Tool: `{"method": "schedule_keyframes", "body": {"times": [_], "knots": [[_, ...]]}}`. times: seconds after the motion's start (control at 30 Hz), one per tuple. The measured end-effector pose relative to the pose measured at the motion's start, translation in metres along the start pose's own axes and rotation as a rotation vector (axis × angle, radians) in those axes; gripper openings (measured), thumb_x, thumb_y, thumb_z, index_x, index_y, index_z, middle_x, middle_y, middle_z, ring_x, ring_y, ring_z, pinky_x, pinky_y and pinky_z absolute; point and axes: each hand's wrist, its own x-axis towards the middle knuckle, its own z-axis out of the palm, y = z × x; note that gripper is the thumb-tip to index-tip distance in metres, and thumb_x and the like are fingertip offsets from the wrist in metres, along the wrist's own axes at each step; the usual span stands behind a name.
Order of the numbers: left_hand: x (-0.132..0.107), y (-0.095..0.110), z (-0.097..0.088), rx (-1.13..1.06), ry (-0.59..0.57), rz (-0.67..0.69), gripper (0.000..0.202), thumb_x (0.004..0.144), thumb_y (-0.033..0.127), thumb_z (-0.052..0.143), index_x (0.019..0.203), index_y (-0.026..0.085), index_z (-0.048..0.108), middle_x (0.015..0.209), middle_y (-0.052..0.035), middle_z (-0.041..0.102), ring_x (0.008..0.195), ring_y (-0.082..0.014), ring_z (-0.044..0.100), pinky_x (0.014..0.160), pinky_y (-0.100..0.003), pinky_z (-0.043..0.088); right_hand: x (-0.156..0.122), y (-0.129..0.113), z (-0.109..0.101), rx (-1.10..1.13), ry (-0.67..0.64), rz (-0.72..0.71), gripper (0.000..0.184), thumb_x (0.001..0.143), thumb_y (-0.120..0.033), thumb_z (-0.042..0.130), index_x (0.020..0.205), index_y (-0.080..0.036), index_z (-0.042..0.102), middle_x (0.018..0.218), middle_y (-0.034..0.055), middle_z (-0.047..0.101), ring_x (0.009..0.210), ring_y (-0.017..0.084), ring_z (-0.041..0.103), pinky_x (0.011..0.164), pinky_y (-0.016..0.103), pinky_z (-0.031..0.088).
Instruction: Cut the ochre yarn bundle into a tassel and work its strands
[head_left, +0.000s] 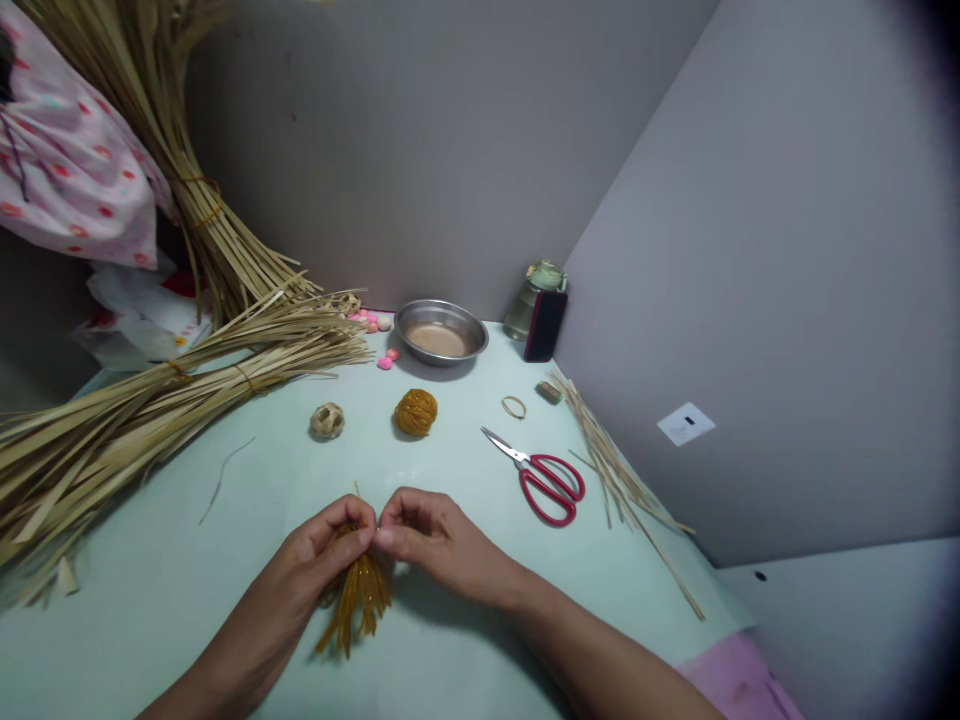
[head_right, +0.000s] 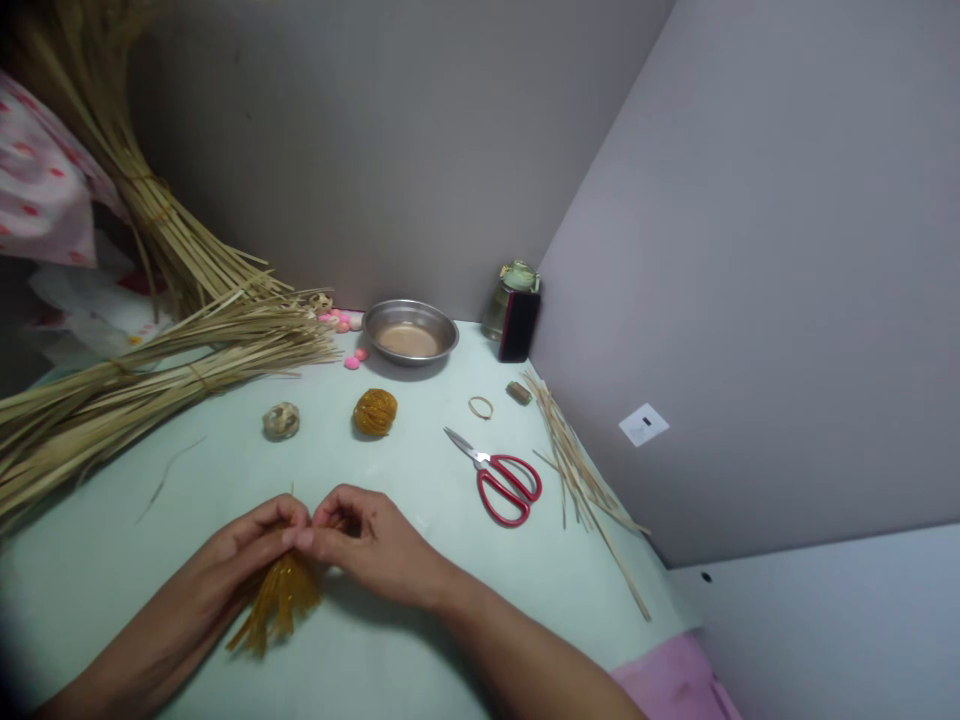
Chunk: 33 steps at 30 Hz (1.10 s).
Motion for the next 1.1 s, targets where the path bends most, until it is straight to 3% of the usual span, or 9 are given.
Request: {"method": "schedule_keyframes", "body": {"times": [0.1, 0.2, 0.33, 0.53, 0.83, 0.97, 1.1], "knots": [[-0.0001, -0.0015, -0.0006, 0.024, 0.009, -0.014, 0.017, 0.093, 0.039, 0.065, 0.085, 0.025, 0.060, 0.079, 0.0029, 0.054, 0.076, -0.0161, 0.049, 0.068, -0.025, 0.041, 0.0002, 0.0011, -0.0018, -0.043, -0.014, 0.004, 0.049, 0.082, -0.064, 0.071, 0.074, -0.017, 0.058, 0.066, -0.0036, 0.048, 0.062, 0.011, 0.039, 0.061, 0.026, 0.030], [-0.0006, -0.0011, 0.0006, 0.044, -0.007, -0.013, 0.020, 0.094, 0.041, 0.063, 0.083, 0.024, 0.059, 0.081, 0.0021, 0.056, 0.079, -0.0168, 0.049, 0.070, -0.026, 0.042, 0.0011, 0.0019, -0.0028, -0.024, 0.016, -0.032, 0.052, 0.085, -0.066, 0.066, 0.072, -0.017, 0.058, 0.066, -0.0015, 0.052, 0.063, 0.012, 0.043, 0.063, 0.027, 0.033], [-0.0009, -0.0016, 0.0005, 0.056, -0.014, -0.008, 0.020, 0.094, 0.040, 0.063, 0.082, 0.025, 0.058, 0.083, 0.0024, 0.056, 0.080, -0.0169, 0.047, 0.071, -0.026, 0.041, 0.0028, 0.0025, -0.0024, 0.026, 0.062, -0.055, 0.046, 0.084, -0.061, 0.070, 0.075, -0.016, 0.063, 0.070, 0.0004, 0.058, 0.066, 0.013, 0.048, 0.068, 0.028, 0.039], [0.0023, -0.0060, -0.0024, 0.056, 0.002, -0.020, 0.020, 0.094, 0.041, 0.063, 0.085, 0.024, 0.058, 0.081, 0.0028, 0.051, 0.078, -0.0166, 0.047, 0.069, -0.027, 0.039, 0.0046, 0.0020, -0.0001, 0.077, 0.112, 0.007, 0.038, 0.068, -0.048, 0.086, 0.076, -0.015, 0.069, 0.071, -0.0008, 0.060, 0.066, 0.012, 0.048, 0.067, 0.027, 0.040], [0.0012, -0.0039, -0.0005, 0.047, 0.008, -0.006, 0.021, 0.092, 0.040, 0.066, 0.080, 0.023, 0.061, 0.080, 0.0022, 0.052, 0.076, -0.0164, 0.046, 0.069, -0.026, 0.040, 0.0021, 0.0046, 0.0006, 0.021, 0.085, -0.011, 0.010, 0.074, -0.022, 0.074, 0.078, -0.015, 0.068, 0.068, -0.0019, 0.057, 0.065, 0.011, 0.046, 0.065, 0.026, 0.038], [0.0011, -0.0026, -0.0004, 0.076, 0.010, 0.016, 0.021, 0.093, 0.041, 0.065, 0.081, 0.024, 0.060, 0.079, 0.0030, 0.050, 0.076, -0.0166, 0.044, 0.068, -0.026, 0.038, 0.0035, 0.0071, 0.0007, 0.030, 0.094, 0.011, 0.009, 0.072, -0.021, 0.072, 0.078, -0.016, 0.066, 0.068, -0.0026, 0.058, 0.063, 0.010, 0.046, 0.064, 0.025, 0.036], [0.0009, -0.0007, -0.0001, 0.074, 0.000, 0.018, 0.021, 0.094, 0.044, 0.063, 0.084, 0.026, 0.060, 0.081, 0.0033, 0.050, 0.077, -0.0165, 0.043, 0.068, -0.025, 0.037, 0.0049, 0.0076, 0.0001, 0.086, 0.092, 0.065, 0.021, 0.069, -0.029, 0.080, 0.074, -0.016, 0.063, 0.063, -0.0052, 0.053, 0.058, 0.009, 0.041, 0.061, 0.025, 0.032]]}}
